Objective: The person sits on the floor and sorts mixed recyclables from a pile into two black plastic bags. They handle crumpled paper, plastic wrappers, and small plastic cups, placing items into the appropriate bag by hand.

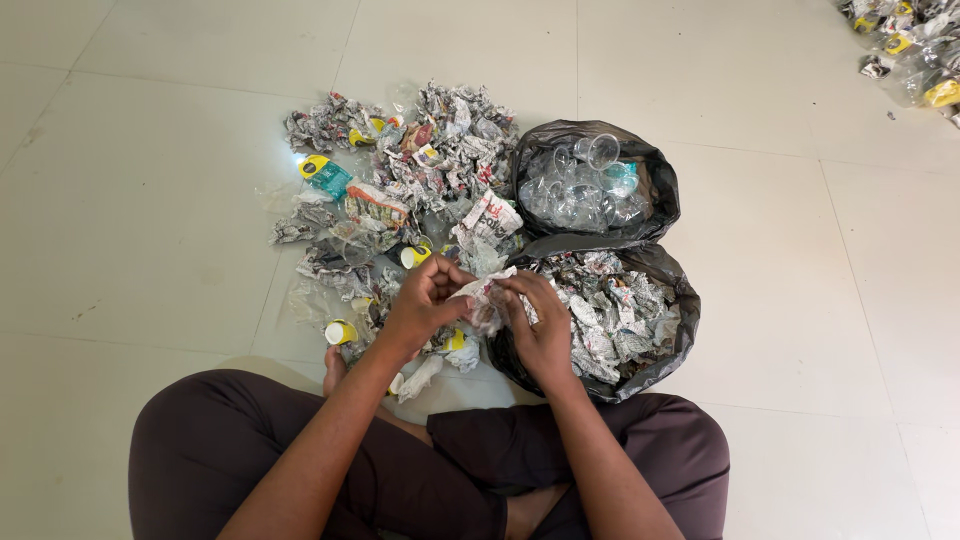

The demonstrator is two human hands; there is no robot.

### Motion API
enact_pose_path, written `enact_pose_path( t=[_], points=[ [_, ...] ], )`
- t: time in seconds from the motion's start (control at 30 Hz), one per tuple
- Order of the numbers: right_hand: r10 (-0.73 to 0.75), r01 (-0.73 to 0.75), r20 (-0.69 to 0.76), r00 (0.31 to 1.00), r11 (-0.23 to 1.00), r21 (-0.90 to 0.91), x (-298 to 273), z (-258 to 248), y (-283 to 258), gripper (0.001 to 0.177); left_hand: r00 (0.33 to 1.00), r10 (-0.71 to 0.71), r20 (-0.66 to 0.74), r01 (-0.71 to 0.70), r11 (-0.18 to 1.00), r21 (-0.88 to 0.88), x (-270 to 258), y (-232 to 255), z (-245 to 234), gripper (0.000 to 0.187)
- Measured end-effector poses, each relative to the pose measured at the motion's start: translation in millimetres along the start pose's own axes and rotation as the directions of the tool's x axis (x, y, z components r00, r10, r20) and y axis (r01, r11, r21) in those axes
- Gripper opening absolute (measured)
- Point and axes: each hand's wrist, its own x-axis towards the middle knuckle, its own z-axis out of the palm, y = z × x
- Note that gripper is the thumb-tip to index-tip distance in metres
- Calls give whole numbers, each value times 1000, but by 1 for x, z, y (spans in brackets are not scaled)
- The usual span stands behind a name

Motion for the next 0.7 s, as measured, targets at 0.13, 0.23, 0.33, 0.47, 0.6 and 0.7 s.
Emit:
enact_pose_path(
  t=[0.13, 0.23, 0.33, 0.47, 0.6, 0.7],
  points=[
    [39, -39, 4, 999, 999, -11, 3, -6, 0, 28, 997, -74, 16, 73, 997, 9, -1, 0, 8, 40],
    [56, -55, 38, 998, 998, -22, 7, -12, 2, 37, 993, -115, -16, 115, 993, 6, -1, -2, 7, 34],
    [112, -113, 73, 991, 993, 18, 10, -21, 13, 38, 983, -167, -75, 167, 986, -17, 0, -5, 1, 29],
    [241, -247, 71, 968, 963, 106, 14, -26, 27, 28, 993, -80, -81, 78, 996, -32, 1, -11, -6, 22],
    [424, -423, 42, 904, 881, 212, 15, -31, 29, 23, 995, -38, -95, 32, 997, -64, 2, -21, -9, 18],
    [-70, 55, -125, 990, 991, -124, 12, -34, 23, 25, 994, 20, -106, -22, 999, -24, 2, -27, -11, 13]
  ],
)
